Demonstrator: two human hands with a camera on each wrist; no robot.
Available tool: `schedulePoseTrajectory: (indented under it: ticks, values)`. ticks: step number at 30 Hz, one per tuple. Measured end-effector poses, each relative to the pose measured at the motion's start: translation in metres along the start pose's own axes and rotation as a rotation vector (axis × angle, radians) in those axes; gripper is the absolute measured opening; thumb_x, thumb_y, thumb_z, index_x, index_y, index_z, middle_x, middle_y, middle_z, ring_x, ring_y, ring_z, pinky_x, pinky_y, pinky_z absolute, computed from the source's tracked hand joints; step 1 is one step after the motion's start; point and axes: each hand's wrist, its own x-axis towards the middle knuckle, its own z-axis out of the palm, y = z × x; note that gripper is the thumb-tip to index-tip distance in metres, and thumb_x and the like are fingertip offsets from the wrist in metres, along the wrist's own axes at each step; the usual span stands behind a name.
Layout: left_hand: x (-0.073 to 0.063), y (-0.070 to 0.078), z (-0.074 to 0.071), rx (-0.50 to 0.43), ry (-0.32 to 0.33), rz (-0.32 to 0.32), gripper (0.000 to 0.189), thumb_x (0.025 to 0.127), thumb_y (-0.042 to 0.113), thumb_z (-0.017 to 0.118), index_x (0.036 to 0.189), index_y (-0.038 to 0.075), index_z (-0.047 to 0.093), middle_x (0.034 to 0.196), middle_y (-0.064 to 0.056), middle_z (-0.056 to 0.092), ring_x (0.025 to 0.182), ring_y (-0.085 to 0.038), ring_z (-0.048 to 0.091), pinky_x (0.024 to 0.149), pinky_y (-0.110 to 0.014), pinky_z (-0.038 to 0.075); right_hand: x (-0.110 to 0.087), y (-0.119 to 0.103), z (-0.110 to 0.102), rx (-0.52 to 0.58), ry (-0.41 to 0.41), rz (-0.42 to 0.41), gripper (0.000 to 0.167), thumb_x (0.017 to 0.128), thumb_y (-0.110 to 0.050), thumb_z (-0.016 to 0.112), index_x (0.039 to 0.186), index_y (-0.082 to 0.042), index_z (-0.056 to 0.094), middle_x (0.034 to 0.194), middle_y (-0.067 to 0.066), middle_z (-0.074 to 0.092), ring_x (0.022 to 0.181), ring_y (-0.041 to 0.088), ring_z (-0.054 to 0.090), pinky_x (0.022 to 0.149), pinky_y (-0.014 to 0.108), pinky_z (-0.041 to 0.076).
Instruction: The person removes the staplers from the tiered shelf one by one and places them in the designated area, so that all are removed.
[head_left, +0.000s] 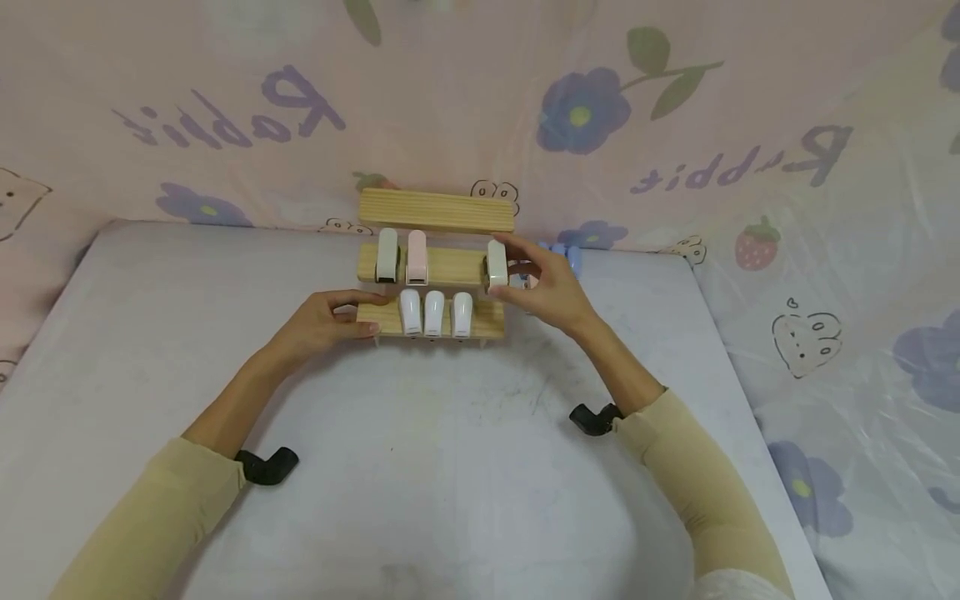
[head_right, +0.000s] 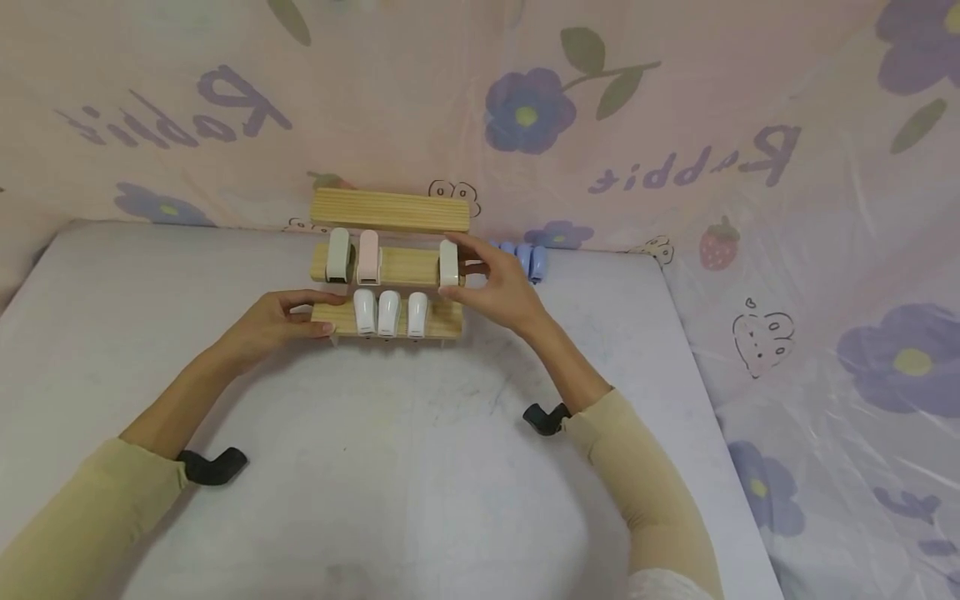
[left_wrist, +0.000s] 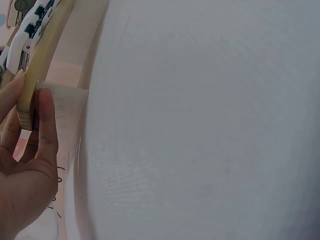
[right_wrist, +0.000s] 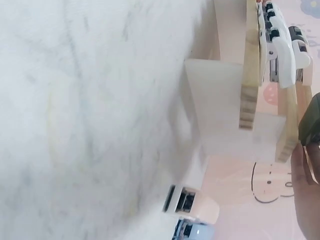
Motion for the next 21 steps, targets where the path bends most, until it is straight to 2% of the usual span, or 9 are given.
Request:
schedulePoseTrajectory:
  ticks: [8,21]
  values:
    - [-0.001,0.001,0.001,-0.007,0.007,-0.022,0.053,0.087,0.027,0.079,0.135,0.011,0.062,0.141,-0.009,0.052,0.105,-0.019,0.061,0.084,-0.028,0.053,-0.006,0.007,-0.009,0.000,0.006,-0.009,0.069,0.080,0.007,0.079,0.141,0.010,0.047,0.124,0.026,0.059,0.112,0.036,0.058,0.097,0.055,0.046]
    - [-0.001,0.001,0.002,-0.011,0.010,-0.028,0.054,0.086,0.026,0.080,0.134,0.010,0.062,0.137,-0.011,0.055,0.104,-0.017,0.063,0.083,-0.027,0.053,-0.015,0.014,-0.020,-0.017,0.029,0.003,0.068,0.080,0.008,0.079,0.140,0.010,0.048,0.126,0.025,0.060,0.112,0.032,0.058,0.093,0.054,0.049]
